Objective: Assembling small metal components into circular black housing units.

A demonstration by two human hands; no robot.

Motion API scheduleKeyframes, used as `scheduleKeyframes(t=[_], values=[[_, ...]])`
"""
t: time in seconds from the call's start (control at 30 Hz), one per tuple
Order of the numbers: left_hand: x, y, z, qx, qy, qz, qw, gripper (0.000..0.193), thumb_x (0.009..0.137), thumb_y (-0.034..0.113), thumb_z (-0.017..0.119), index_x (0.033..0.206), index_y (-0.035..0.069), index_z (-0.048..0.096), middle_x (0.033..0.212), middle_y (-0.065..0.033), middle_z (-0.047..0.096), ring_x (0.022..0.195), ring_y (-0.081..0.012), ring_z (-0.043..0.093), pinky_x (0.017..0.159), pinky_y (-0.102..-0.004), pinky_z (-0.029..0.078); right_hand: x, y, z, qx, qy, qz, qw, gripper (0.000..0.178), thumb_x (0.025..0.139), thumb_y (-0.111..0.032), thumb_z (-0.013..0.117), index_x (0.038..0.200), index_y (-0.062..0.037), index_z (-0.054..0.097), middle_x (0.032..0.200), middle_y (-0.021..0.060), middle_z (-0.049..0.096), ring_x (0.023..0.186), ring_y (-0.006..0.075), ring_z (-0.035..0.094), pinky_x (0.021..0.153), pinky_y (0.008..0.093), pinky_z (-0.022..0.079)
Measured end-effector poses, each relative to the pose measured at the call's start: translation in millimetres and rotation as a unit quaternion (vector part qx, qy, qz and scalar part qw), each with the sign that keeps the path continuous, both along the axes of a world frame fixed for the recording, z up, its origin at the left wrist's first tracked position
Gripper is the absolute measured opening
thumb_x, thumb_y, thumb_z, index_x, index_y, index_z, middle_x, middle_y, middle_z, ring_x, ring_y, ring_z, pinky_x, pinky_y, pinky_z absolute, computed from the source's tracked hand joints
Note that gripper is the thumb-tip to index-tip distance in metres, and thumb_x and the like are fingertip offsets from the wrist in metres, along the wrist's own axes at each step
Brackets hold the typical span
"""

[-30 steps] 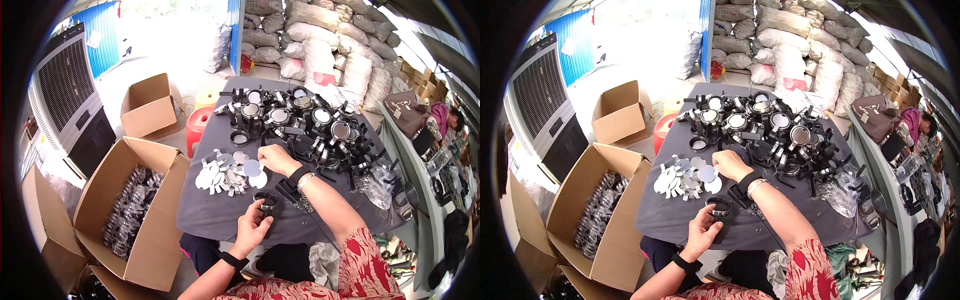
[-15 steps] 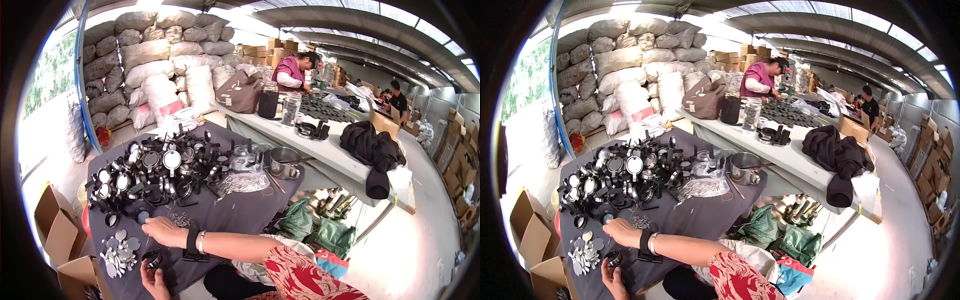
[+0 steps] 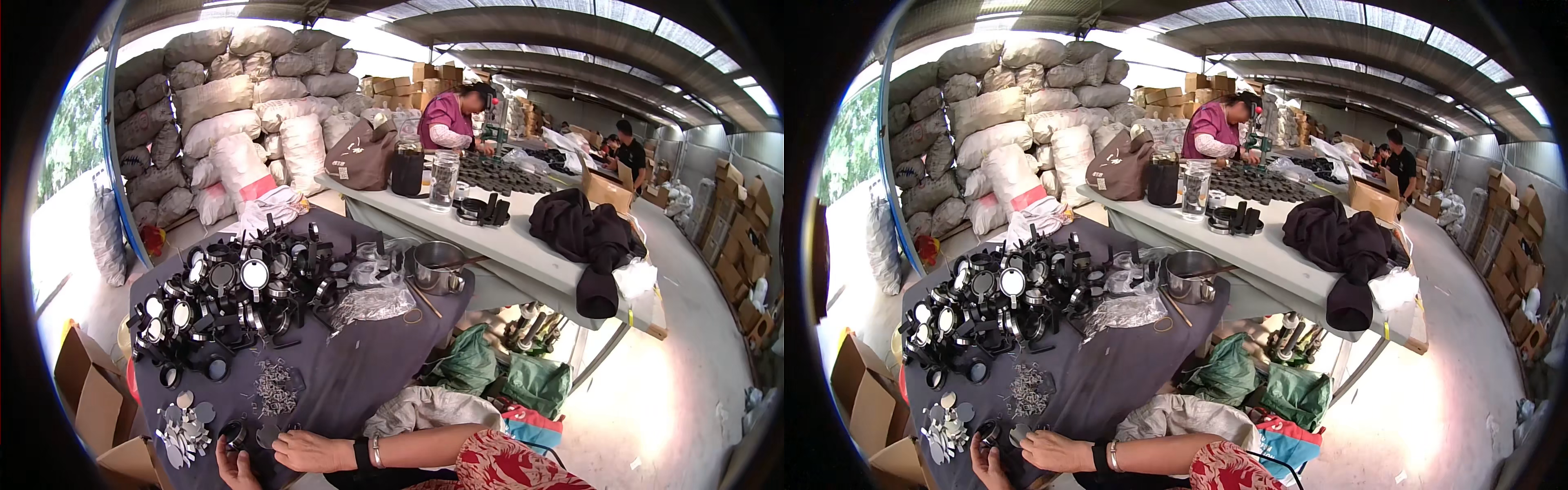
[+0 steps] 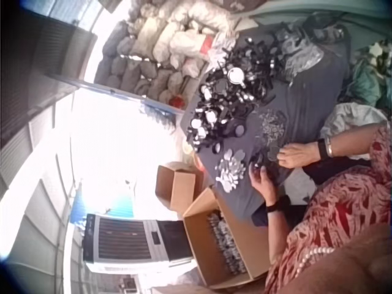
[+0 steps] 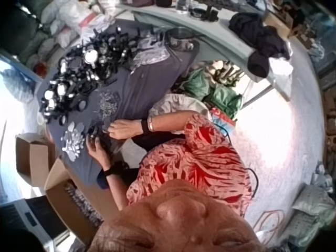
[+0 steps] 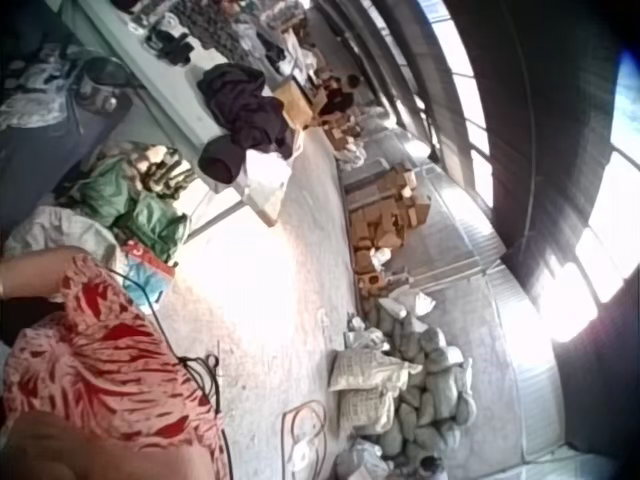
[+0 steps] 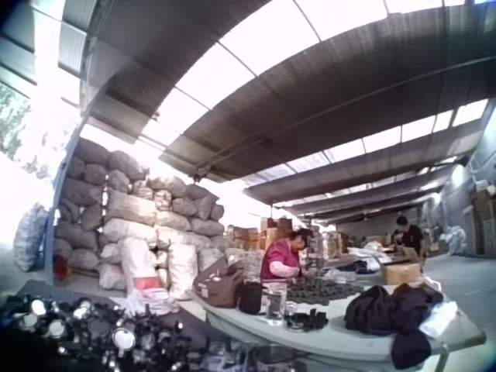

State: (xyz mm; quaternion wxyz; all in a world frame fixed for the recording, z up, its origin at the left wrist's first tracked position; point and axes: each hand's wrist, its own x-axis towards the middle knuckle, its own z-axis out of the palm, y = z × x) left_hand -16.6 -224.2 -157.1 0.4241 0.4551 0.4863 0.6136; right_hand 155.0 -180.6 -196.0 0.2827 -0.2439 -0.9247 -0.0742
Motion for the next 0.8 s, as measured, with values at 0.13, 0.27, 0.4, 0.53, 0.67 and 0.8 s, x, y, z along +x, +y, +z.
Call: scheduleKeyframes(t=[0.13, 0.27, 0.4, 0.53, 0.67, 0.8], values=[[-6, 3, -9, 0.009, -0.032, -0.031, 0.999, 0.043, 0.088, 0.003, 0.052, 0.129, -0.007, 0.043, 0.117, -0.0168, 0.058, 0.1, -0.0231, 0.056, 0.088, -0.0317, 0.045, 0, 5, -10, -0.022, 0.004, 0.014, 1.0, 0.015, 0.086, -0.011, 0.05, 0.079, 0.0007, 0.055, 0.085, 0.0099, 0.051, 0.082, 0.0233, 0.054, 0.069, 0.0341, 0.046], [-12, 6, -21, 0.011, -0.046, -0.03, 0.998, 0.044, 0.088, 0.002, 0.052, 0.13, -0.007, 0.042, 0.119, -0.0171, 0.057, 0.101, -0.0232, 0.056, 0.088, -0.0317, 0.045, -1, 9, -17, -0.06, 0.028, 0.02, 0.998, 0.01, 0.08, -0.012, 0.051, 0.077, -0.0023, 0.051, 0.084, 0.0079, 0.048, 0.083, 0.0216, 0.053, 0.073, 0.0328, 0.046], [-9, 5, -16, 0.008, -0.041, -0.04, 0.998, 0.046, 0.088, 0.001, 0.052, 0.132, -0.006, 0.041, 0.12, -0.0168, 0.056, 0.102, -0.0227, 0.056, 0.088, -0.0313, 0.045, 1, 13, -6, 0.025, 0.105, 0.054, 0.993, 0.01, 0.08, -0.012, 0.052, 0.078, -0.0018, 0.05, 0.085, 0.0093, 0.049, 0.087, 0.023, 0.054, 0.074, 0.0344, 0.047], [-6, 3, -6, 0.009, -0.032, -0.062, 0.998, 0.048, 0.088, 0.0, 0.052, 0.134, -0.006, 0.039, 0.12, -0.0162, 0.056, 0.103, -0.0221, 0.056, 0.09, -0.0314, 0.045, -4, 17, 25, 0.019, 0.104, 0.034, 0.994, 0.01, 0.08, -0.011, 0.052, 0.08, -0.001, 0.049, 0.087, 0.011, 0.051, 0.086, 0.0253, 0.056, 0.07, 0.0368, 0.048], [-13, 4, -13, -0.021, -0.039, -0.052, 0.998, 0.05, 0.088, -0.002, 0.052, 0.135, -0.005, 0.038, 0.12, -0.0156, 0.057, 0.102, -0.023, 0.056, 0.091, -0.0318, 0.044, -15, 32, 54, -0.098, 0.069, 0.008, 0.993, 0.012, 0.079, -0.01, 0.051, 0.085, 0.0006, 0.046, 0.084, 0.0138, 0.052, 0.078, 0.0299, 0.058, 0.066, 0.0391, 0.048], [-23, 15, -38, 0.023, -0.035, -0.003, 0.999, 0.066, 0.081, -0.002, 0.057, 0.142, 0.005, 0.032, 0.087, -0.002, 0.058, 0.064, -0.0049, 0.049, 0.054, -0.0178, 0.038, -31, 43, 78, -0.073, 0.115, 0.023, 0.99, 0.015, 0.079, -0.005, 0.052, 0.091, -0.0013, 0.045, 0.085, 0.0151, 0.054, 0.079, 0.0346, 0.059, 0.063, 0.0419, 0.049]])
